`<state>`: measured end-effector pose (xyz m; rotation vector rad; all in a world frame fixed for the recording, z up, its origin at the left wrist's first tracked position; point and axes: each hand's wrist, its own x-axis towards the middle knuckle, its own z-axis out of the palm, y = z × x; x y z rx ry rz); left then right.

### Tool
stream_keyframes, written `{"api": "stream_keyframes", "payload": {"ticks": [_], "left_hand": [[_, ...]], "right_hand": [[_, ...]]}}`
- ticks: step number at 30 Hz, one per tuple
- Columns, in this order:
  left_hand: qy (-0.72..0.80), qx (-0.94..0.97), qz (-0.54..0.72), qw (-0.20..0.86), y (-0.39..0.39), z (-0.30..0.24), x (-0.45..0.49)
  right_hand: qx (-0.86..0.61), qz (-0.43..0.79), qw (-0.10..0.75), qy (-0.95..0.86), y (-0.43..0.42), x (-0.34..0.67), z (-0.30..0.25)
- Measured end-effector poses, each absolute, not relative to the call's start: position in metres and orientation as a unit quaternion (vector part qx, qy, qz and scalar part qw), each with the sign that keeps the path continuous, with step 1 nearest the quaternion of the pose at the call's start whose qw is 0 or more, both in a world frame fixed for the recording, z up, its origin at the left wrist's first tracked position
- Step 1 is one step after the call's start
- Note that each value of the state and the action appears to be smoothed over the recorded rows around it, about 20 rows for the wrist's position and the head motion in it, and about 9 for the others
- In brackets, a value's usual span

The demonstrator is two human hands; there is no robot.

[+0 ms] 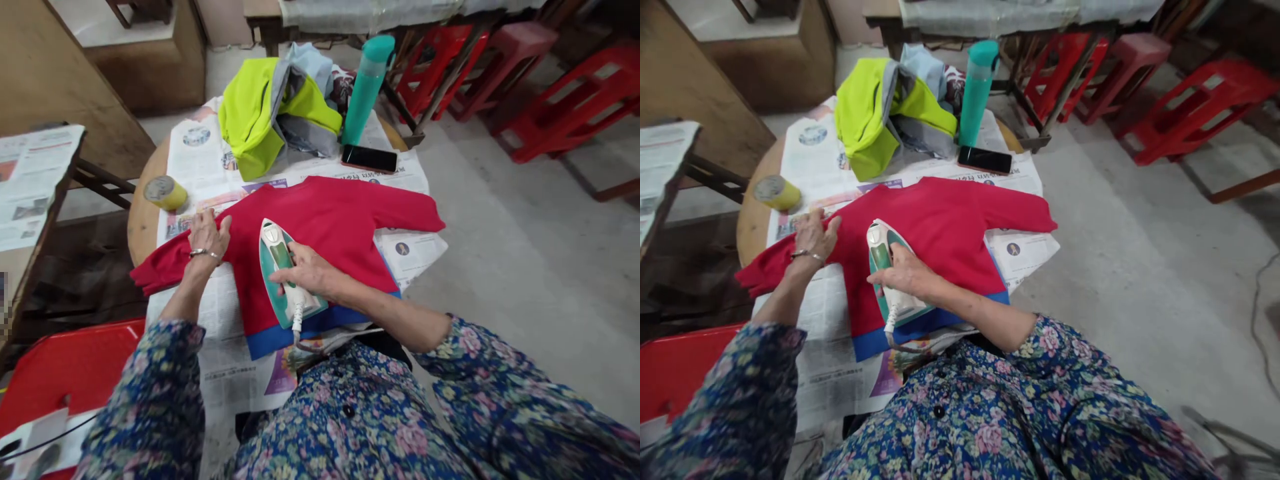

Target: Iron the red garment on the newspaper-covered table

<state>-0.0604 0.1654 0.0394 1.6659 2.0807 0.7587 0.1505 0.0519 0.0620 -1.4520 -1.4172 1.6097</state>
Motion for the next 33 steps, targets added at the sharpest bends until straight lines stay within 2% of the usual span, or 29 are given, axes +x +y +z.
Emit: {"api": "stream_keyframes", "payload": {"ticks": [3,7,11,19,23,26,29,33], "left_hand": [[0.753,0.597,0.236,0.149,0.191,0.016,-0.054],[0.725,0.616,0.256,0.17,0.205,0.0,-0.058],[0.704,0.628,0.271,0.195,0.211,0.006,-0.063],[0.679,0.666,0.24,0.195,0.206,0.033,-0.058],[0.561,0.774,0.177,0.235,0.207,0.035,-0.049],[0.523,0.799,0.143,0.26,0.205,0.022,-0.045],[0.526,0.819,0.112,0.202,0.201,0.006,-0.047],[0.504,0.852,0.049,0.132,0.206,-0.01,-0.057]], "right_hand": [[-0.544,0.649,0.263,-0.462,0.057,0.16,0.073],[-0.523,0.585,0.275,-0.555,0.063,0.187,0.095],[-0.526,0.511,0.284,-0.618,0.078,0.205,0.108],[-0.51,0.444,0.219,-0.703,0.106,0.204,0.102],[-0.489,0.44,0.147,-0.739,0.108,0.208,0.101],[-0.491,0.44,0.029,-0.752,0.104,0.207,0.108],[-0.482,0.427,-0.097,-0.759,0.093,0.201,0.119],[-0.424,0.354,-0.142,-0.821,0.064,0.193,0.125]]}}
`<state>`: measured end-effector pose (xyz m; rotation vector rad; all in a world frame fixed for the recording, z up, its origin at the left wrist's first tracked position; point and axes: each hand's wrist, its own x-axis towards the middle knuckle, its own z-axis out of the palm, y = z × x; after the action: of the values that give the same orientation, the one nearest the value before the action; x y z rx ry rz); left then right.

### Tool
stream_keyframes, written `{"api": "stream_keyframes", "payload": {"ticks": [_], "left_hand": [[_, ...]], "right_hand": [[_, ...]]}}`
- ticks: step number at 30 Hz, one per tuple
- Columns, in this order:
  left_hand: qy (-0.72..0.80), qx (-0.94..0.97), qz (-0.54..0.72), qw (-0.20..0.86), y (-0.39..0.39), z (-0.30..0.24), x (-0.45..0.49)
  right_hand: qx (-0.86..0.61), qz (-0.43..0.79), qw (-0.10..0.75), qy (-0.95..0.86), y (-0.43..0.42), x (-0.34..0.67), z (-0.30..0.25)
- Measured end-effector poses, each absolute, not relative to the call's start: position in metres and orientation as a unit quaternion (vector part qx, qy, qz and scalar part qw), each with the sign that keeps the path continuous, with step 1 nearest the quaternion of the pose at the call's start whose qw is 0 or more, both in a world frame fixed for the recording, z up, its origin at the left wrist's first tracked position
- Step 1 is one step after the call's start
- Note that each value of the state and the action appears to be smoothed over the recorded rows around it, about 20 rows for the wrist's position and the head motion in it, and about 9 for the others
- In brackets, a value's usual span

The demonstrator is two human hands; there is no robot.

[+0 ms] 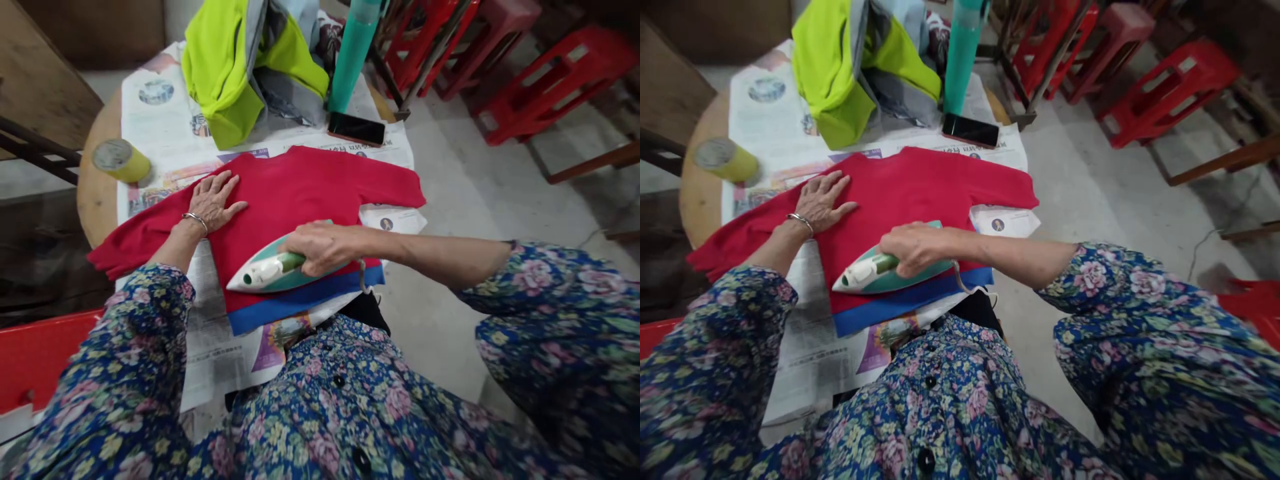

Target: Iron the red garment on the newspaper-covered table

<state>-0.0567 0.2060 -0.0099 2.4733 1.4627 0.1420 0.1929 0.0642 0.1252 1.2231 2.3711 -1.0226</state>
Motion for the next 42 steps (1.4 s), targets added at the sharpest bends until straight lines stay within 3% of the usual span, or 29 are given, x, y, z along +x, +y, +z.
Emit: {"api": "stream_keyframes", "payload": {"ticks": [6,11,20,24,31,35,42], "left_hand": [[0.514,0.855,0.018,0.073,0.221,-0.017,-0.061],[0.508,0.858,0.027,0.065,0.224,-0.019,-0.062],[0.517,0.852,0.047,0.063,0.197,-0.006,-0.031],[0.528,0.84,0.065,0.111,0.14,-0.011,0.004],[0.595,0.782,0.139,0.12,0.074,-0.036,-0.036],[0.61,0.767,0.152,0.128,0.066,-0.038,-0.058],[0.6,0.778,0.16,0.097,0.065,-0.046,-0.059]], "right_hand": [[0.343,-0.237,0.1,0.903,0.021,0.196,0.117],[0.359,-0.194,0.076,0.91,-0.014,0.222,0.098],[0.576,-0.376,0.016,0.725,-0.064,0.269,0.086],[0.673,-0.506,-0.095,0.531,-0.075,0.27,0.096],[0.579,-0.574,-0.259,0.518,-0.054,0.236,0.101],[0.544,-0.579,-0.255,0.552,-0.028,0.195,0.099],[0.611,-0.545,-0.206,0.536,-0.033,0.189,0.088]]}}
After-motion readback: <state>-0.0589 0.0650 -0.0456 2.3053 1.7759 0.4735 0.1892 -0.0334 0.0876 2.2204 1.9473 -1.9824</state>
